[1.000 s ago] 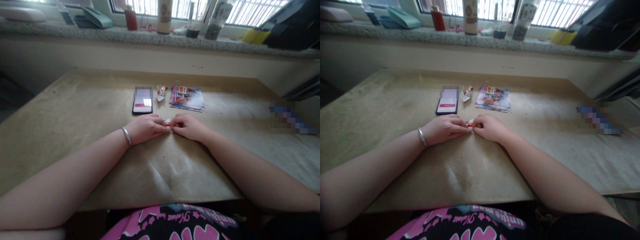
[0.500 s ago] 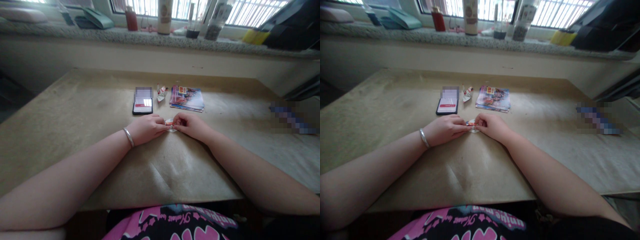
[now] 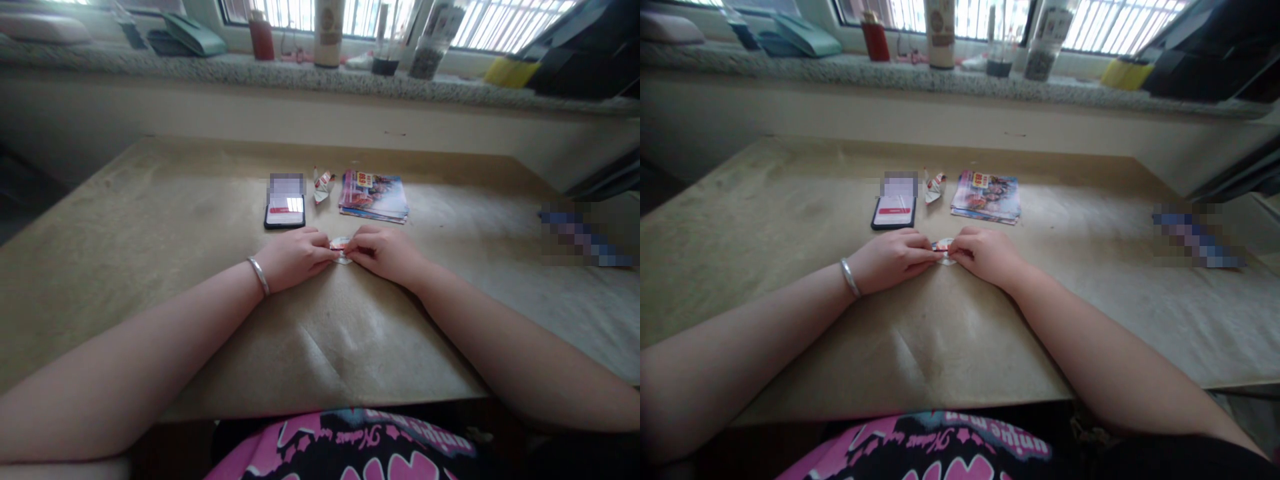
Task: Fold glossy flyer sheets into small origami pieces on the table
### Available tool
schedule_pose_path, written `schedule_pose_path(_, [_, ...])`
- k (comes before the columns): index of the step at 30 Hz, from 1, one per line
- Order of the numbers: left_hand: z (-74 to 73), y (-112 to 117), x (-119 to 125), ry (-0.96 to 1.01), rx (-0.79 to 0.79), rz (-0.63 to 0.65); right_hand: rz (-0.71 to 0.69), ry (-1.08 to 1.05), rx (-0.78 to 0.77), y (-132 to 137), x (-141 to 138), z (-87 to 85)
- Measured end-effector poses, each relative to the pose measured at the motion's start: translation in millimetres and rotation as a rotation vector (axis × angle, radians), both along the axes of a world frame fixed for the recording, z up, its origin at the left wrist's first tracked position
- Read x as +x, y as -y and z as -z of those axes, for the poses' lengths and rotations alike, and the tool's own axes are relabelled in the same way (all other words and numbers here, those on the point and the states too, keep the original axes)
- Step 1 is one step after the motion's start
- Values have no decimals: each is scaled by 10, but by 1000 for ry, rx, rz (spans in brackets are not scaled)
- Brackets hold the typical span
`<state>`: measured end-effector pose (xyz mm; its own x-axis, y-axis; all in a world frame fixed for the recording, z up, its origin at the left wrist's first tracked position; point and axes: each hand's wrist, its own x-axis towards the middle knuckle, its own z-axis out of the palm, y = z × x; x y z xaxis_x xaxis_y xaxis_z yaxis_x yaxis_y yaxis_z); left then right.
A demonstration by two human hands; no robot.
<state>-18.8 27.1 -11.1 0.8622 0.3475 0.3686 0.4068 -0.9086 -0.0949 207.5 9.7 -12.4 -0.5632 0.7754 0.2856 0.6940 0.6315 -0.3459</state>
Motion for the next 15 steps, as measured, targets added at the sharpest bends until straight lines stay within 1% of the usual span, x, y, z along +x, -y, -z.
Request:
schedule_pose_path(7, [28,4,14,20,-58,-21,-1,-25,-38,-25,11,19])
schedule_pose_path(15, [-5,24,30,10,-63,-26,-30,-57,-53,-57,23,35])
